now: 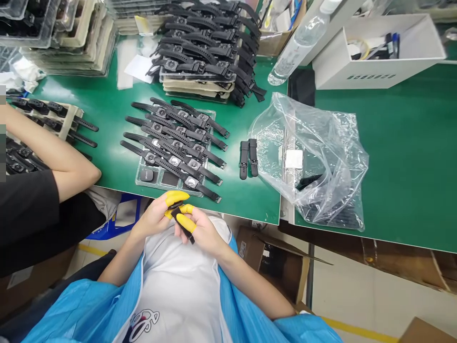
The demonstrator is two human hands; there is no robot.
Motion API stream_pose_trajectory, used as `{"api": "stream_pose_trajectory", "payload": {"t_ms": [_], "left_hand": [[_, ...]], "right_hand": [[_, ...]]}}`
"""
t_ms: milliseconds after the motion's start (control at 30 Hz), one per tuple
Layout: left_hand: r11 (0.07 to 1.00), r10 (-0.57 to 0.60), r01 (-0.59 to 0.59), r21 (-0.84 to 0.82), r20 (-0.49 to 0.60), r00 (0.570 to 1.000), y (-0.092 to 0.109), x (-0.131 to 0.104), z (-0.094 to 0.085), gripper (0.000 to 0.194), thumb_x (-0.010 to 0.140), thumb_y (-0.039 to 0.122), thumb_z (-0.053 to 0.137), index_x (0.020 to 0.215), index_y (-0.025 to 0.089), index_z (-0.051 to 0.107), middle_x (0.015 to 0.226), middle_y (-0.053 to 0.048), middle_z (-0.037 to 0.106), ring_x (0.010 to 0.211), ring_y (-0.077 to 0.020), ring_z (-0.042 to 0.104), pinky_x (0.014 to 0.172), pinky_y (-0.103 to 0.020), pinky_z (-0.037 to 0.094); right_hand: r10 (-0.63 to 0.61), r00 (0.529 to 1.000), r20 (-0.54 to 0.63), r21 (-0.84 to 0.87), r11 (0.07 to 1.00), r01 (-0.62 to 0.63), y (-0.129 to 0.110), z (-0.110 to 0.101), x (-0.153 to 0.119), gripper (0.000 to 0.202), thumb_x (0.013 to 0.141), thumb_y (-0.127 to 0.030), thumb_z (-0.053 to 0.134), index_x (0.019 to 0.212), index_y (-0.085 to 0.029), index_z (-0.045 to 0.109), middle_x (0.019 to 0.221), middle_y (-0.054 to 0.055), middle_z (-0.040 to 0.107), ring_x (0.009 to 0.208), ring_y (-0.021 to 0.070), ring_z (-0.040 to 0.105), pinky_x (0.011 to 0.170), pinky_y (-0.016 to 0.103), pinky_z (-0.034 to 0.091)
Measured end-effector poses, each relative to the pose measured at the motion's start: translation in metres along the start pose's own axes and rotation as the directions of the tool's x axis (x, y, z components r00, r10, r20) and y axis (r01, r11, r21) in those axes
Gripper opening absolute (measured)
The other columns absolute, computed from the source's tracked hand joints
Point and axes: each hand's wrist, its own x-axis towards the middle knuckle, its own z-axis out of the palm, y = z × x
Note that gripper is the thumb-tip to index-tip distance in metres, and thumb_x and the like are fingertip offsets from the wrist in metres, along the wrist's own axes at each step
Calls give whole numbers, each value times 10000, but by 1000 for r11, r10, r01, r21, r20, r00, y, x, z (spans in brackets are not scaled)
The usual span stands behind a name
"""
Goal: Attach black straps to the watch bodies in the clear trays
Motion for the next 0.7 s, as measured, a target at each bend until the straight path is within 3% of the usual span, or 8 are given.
{"api": "stream_pose_trajectory", "payload": {"t_ms": [100, 233, 467, 700], "left_hand": [[998, 44, -44, 46, 9, 999, -2, -3, 0, 497, 961, 58, 469, 1421, 209, 582, 1314, -117, 714, 1245, -230, 675, 1060, -412, 587], [998, 14, -13, 55, -10, 1000, -4, -9, 4, 480, 975, 73, 470, 1421, 207, 586, 1314, -113, 716, 1232, -230, 679, 1057, -406, 586], [999, -19, 22, 32, -87, 996, -5, -14, 12, 503, 948, 50, 470, 1407, 213, 593, 1276, -98, 718, 1191, -221, 688, 1035, -377, 586], [993, 27, -18, 121, -72, 997, -2, -11, 11, 484, 1020, 132, 467, 1494, 205, 533, 1269, -129, 684, 1205, -256, 650, 1035, -429, 575]], "right_hand": [[14, 999, -44, -18, 1000, -15, -2, -1, 0, 473, 872, -653, 768, 955, -226, 583, 606, -41, 669, 403, 100, 478, 436, 240, 333], [-10, 991, -135, -10, 1000, 8, -1, -1, 0, 446, 880, -635, 759, 900, -229, 573, 585, -50, 645, 406, 94, 453, 428, 235, 311], [2, 987, -158, 63, 998, 8, 2, 3, 3, 428, 872, -603, 767, 875, -227, 562, 547, -65, 618, 388, 79, 414, 408, 213, 281], [20, 978, -207, 155, 988, 12, 0, 5, 2, 444, 829, -583, 806, 818, -225, 544, 516, -77, 581, 370, 60, 371, 400, 197, 262]]}}
